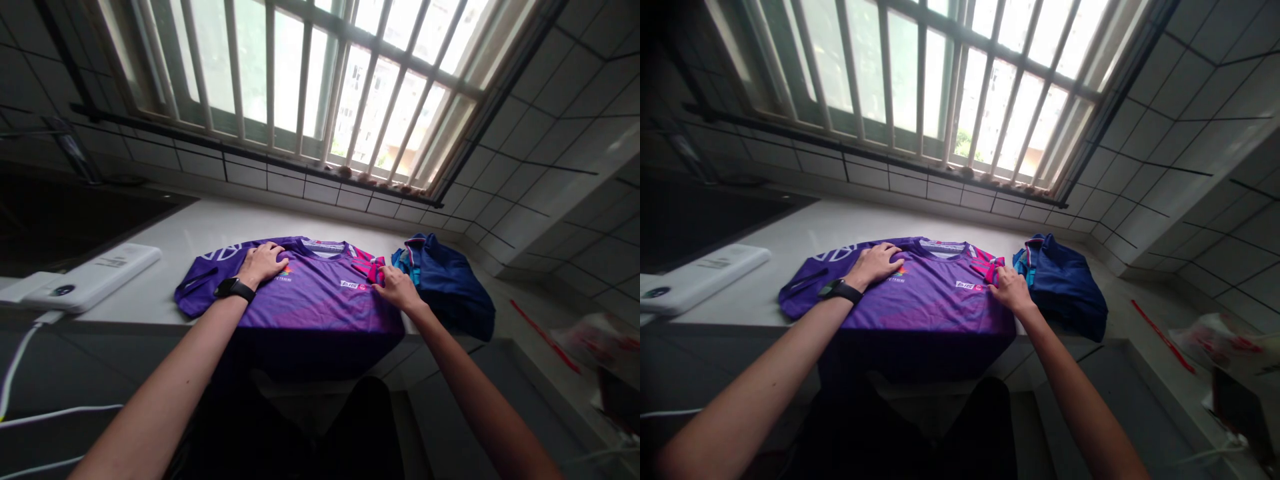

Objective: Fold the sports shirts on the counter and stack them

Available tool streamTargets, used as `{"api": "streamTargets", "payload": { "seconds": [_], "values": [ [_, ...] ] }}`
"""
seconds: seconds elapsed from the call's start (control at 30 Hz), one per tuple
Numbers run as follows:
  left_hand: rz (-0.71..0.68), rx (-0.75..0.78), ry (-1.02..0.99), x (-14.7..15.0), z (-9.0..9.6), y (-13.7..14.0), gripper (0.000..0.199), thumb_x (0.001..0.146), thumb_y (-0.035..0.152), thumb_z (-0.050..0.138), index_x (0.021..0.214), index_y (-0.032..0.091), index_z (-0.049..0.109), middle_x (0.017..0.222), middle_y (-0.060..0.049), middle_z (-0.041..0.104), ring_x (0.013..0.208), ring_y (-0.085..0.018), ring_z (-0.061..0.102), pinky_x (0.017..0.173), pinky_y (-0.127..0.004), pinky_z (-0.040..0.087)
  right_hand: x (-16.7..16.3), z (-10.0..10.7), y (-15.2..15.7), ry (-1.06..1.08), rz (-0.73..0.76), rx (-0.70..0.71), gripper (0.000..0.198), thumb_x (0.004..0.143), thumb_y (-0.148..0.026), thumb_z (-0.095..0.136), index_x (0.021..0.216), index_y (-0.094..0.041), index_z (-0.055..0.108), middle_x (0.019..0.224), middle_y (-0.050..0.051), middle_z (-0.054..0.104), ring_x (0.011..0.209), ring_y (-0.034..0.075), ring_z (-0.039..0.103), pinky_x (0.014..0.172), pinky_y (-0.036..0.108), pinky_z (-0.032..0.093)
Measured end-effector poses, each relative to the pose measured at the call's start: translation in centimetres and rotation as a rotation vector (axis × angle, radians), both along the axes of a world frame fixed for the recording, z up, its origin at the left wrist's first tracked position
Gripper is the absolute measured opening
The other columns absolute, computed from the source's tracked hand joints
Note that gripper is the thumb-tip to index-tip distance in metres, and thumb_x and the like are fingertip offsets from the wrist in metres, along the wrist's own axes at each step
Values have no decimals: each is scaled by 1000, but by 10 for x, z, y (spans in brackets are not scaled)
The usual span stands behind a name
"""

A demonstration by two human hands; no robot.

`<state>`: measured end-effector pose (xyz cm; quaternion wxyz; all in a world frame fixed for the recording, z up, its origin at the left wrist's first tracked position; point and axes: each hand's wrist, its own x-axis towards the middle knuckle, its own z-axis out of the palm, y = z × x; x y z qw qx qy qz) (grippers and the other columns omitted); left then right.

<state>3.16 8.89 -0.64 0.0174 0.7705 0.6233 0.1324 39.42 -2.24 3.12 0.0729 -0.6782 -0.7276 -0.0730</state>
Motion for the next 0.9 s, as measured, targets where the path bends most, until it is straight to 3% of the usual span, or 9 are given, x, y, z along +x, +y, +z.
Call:
{"api": "streamTargets", "payload": {
  "seconds": [0.1,0.2,0.43,0.5,0.6,0.67,0.73,0.83,0.9],
  "values": [
    [2,-6,14,0,0,0,56,97,49,42,141,23,65,152,-13,58,135,-32,56,113,-45,40,-6,-4,0,-33,-68,-18,21,99,-31,60,113,-18,69,125,17,70,116,30,63,94,36,48],
    [-4,-7,13,0,0,-1,56,97,49,41,140,23,65,152,-13,58,136,-33,55,113,-46,40,-6,-4,2,25,-66,76,22,102,-21,49,102,-20,71,115,14,72,112,27,64,96,34,46],
    [9,3,0,0,-1,1,54,97,50,42,139,26,66,151,-11,60,134,-31,56,114,-45,40,5,7,4,350,119,209,37,102,-21,38,87,-22,72,100,8,72,104,23,65,99,32,46],
    [15,2,9,0,-1,1,54,97,49,42,140,26,65,151,-11,59,134,-31,56,113,-44,40,5,7,3,359,119,198,39,104,-22,37,90,-22,73,100,8,72,105,22,65,99,31,47],
    [10,-1,14,1,0,0,54,97,49,42,139,25,66,151,-12,59,135,-31,56,113,-44,40,-3,3,0,274,118,69,22,101,-31,55,102,-21,74,110,9,72,105,22,66,96,30,48],
    [7,0,12,1,1,-2,55,97,49,42,139,23,66,151,-12,59,135,-32,56,113,-45,40,-10,-1,-2,186,157,-30,14,96,-31,66,101,-21,75,113,9,72,104,22,67,94,30,49],
    [6,4,11,1,1,-3,55,97,48,42,139,23,66,151,-13,59,135,-32,56,112,-45,41,-16,-4,-4,156,165,-10,11,95,-26,66,96,-23,77,109,8,74,105,22,67,95,30,49],
    [7,11,12,1,1,-4,54,97,47,42,140,24,66,151,-12,60,135,-31,57,111,-43,42,-21,-3,-4,294,163,112,25,100,-25,55,90,-23,79,105,8,76,106,23,68,98,32,49],
    [8,16,12,1,1,-4,53,98,47,42,140,24,66,150,-12,60,135,-30,57,111,-43,42,-22,-1,-2,425,240,81,40,104,-26,44,85,-23,80,102,7,77,103,22,71,98,32,50]
  ]
}}
